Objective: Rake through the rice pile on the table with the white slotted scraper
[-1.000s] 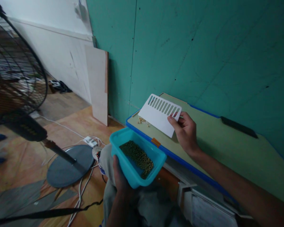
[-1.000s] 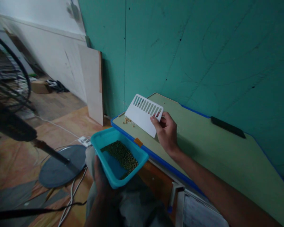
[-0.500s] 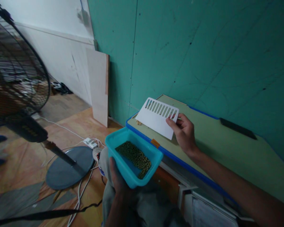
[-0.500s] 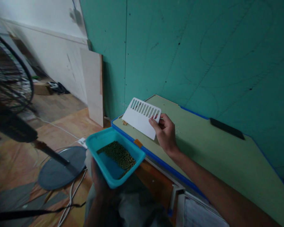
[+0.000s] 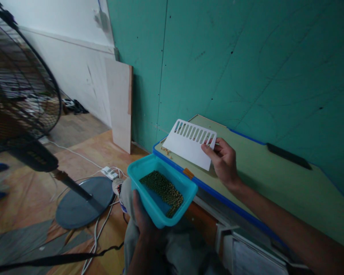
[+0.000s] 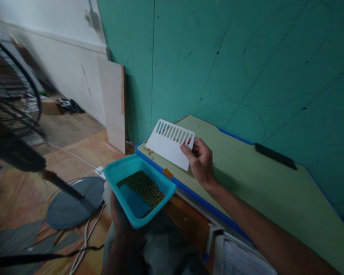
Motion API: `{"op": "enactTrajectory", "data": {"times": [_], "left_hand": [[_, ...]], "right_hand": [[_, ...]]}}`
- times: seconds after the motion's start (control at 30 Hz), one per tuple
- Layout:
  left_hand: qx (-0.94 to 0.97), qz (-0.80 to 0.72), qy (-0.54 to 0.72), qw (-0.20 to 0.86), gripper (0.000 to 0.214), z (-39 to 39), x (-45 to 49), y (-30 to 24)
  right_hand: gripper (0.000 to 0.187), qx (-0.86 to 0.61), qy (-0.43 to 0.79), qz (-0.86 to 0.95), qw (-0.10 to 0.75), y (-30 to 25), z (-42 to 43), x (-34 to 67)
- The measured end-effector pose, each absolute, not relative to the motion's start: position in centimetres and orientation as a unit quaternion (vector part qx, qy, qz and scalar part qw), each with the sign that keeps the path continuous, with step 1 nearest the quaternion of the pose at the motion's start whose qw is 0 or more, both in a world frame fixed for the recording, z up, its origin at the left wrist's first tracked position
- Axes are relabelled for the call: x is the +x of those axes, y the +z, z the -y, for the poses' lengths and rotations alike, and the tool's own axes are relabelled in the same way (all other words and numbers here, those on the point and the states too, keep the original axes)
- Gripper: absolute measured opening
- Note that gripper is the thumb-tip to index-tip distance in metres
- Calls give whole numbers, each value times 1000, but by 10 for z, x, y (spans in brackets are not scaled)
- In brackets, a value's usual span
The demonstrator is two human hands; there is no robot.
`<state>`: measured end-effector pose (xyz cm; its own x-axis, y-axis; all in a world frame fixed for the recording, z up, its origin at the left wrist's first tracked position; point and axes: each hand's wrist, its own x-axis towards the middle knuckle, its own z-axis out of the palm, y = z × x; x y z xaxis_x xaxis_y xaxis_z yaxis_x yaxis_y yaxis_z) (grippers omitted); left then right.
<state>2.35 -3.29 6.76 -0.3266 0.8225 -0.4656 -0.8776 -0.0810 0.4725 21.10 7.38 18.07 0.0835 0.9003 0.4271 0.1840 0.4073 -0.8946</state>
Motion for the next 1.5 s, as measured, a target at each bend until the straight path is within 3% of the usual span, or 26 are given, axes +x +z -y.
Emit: {"op": "enactTrajectory", "data": {"times": [0.43, 0.93, 1.27, 1.5], "left_hand": [[-34, -324, 765, 555, 53, 32, 29, 70], [-40, -356, 806, 472, 28, 30, 27, 69], [-42, -343, 763, 547, 42, 30, 25, 64], [-56, -338, 763, 549, 41, 31, 25, 67]], "right_hand": [[30, -446, 332, 608, 567, 180, -75, 213], [33, -454, 354, 598, 558, 178, -79, 213], [40, -459, 396, 599, 523, 177, -79, 215], [38, -460, 386, 605, 523, 178, -79, 214]]}}
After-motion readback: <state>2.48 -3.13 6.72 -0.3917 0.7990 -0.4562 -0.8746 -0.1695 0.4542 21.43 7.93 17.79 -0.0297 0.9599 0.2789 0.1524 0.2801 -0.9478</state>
